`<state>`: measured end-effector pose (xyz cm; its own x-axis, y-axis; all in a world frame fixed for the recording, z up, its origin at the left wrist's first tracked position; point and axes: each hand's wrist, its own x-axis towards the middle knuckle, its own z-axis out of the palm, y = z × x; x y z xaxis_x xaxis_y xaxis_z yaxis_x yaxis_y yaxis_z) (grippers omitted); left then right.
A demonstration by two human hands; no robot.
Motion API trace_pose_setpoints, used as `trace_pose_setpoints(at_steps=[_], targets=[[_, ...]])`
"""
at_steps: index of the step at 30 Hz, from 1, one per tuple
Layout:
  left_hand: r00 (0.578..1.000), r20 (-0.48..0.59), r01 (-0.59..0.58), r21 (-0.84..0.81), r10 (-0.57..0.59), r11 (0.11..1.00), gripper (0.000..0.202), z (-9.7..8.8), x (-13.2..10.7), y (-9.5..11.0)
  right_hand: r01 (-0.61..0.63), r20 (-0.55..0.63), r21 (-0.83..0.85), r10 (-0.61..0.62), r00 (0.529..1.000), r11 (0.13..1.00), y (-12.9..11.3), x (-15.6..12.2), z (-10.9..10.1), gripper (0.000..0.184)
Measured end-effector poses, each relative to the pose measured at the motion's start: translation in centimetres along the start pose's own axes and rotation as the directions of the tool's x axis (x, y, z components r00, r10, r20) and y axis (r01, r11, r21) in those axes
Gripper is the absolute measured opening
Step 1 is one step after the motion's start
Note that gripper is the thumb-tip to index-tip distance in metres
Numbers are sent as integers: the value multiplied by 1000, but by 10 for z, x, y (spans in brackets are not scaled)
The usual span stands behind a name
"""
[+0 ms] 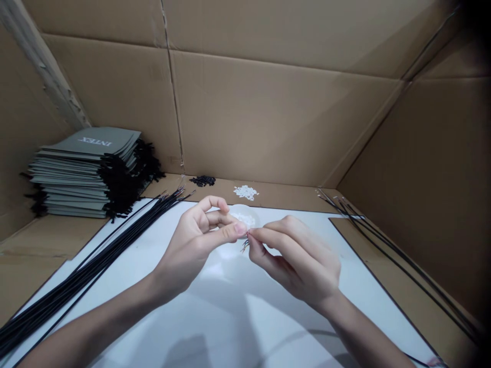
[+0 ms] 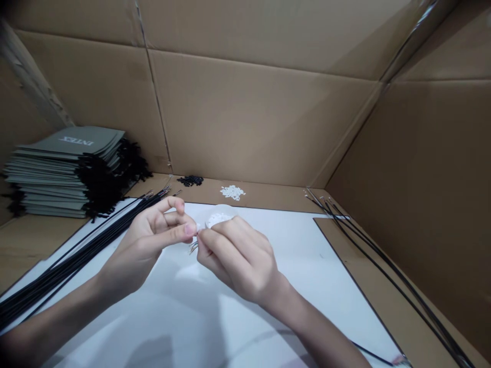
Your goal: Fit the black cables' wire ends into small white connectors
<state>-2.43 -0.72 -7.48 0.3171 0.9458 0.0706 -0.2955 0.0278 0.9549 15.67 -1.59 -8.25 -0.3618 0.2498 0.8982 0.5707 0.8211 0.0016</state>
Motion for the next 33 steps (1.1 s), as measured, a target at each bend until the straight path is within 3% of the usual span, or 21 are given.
trace_pose_setpoints(at_steps=[13,18,23,25,28,31,33], targets=[[999,45,9,-35,-7,999,41,3,-9,-1,74,26,-36,-73,997,997,-5,0,-7,20],[1000,21,8,-25,-7,1000,42,4,-10,-2,69,65,-21,-67,996,997,-4,-4,-7,15],[998,63,11,-54,-7,999,34,5,-10,-1,22,52,33,-24,998,999,-3,-1,-7,16],[998,56,-37,-6,37,999,29,6,-10,-1,-97,57,178,88,995,979,-3,3,-8,18],[977,21,-214,174,214,961,19,6,-12,-1,-311,136,393,280,950,865,-1,9,-11,18],[912,57,-395,391,406,831,11,5,-11,-2,-433,219,473,374,901,767,1,11,-15,17],[857,137,-493,500,497,712,14,3,-8,-2,-473,250,505,402,881,722,2,12,-16,16]])
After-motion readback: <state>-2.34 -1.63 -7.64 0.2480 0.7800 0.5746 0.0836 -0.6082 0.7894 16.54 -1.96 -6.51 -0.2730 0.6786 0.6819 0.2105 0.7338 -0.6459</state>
